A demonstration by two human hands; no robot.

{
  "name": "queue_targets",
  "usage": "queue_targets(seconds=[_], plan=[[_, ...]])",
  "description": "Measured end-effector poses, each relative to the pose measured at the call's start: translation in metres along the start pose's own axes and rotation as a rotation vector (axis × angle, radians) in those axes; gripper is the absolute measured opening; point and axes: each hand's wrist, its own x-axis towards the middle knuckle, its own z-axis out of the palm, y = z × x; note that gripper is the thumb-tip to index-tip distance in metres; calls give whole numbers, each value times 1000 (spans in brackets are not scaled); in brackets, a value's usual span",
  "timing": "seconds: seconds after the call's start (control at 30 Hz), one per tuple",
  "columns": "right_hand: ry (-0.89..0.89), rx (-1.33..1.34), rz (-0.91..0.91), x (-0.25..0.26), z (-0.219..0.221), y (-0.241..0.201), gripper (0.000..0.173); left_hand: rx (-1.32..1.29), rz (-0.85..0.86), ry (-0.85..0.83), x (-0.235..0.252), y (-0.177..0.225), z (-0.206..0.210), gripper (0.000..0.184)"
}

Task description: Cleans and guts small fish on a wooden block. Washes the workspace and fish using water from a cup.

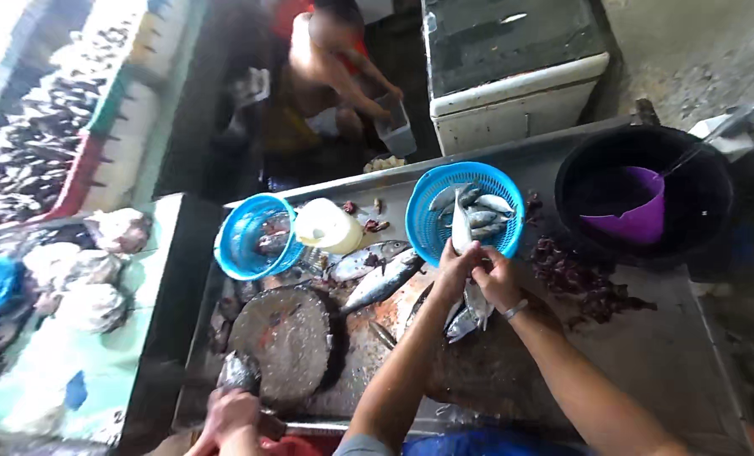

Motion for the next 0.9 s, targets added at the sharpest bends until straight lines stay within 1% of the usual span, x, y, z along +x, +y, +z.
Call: queue_targets(seconds=[0.03, 0.13, 0.2, 0.3, 0.4, 0.43, 0.5, 0.57, 0.67, 0.73, 0.83, 0.9], plan=[[6, -15, 5, -5, 3, -8, 27, -59, 15, 9, -13, 2, 2, 45], [16, -28, -12, -26, 4, -22, 20, -206, 39, 3, -47, 5, 7, 29], [19, 21, -15, -41, 0, -23, 17, -249, 36, -12, -66, 4, 12, 25], [11, 110, 27, -58, -2, -19, 18, -232, 55, 29, -88, -2, 18, 29], [-113, 86, 34, -68, -8, -19, 20, -217, 111, 75, -99, -9, 18, 41], [-149, 74, 63, -72, -9, -23, 22, -203, 125, 96, -102, -11, 17, 44], [-203, 20, 135, -78, -7, -34, 24, -185, 132, 139, -112, -14, 16, 48], [-238, -58, 155, -79, -2, -38, 24, -211, 123, 183, -121, -16, 17, 50], [-293, -137, 115, -83, 9, -29, 27, -318, 111, 270, -133, -23, 17, 42], [-326, -256, 133, -88, 16, -27, 31, -370, 96, 307, -139, -29, 16, 40], [-328, -420, 169, -97, 28, -26, 33, -329, 70, 361, -145, -37, 13, 38], [-342, -477, 189, -98, 32, -25, 35, -232, 67, 385, -147, -41, 10, 41]])
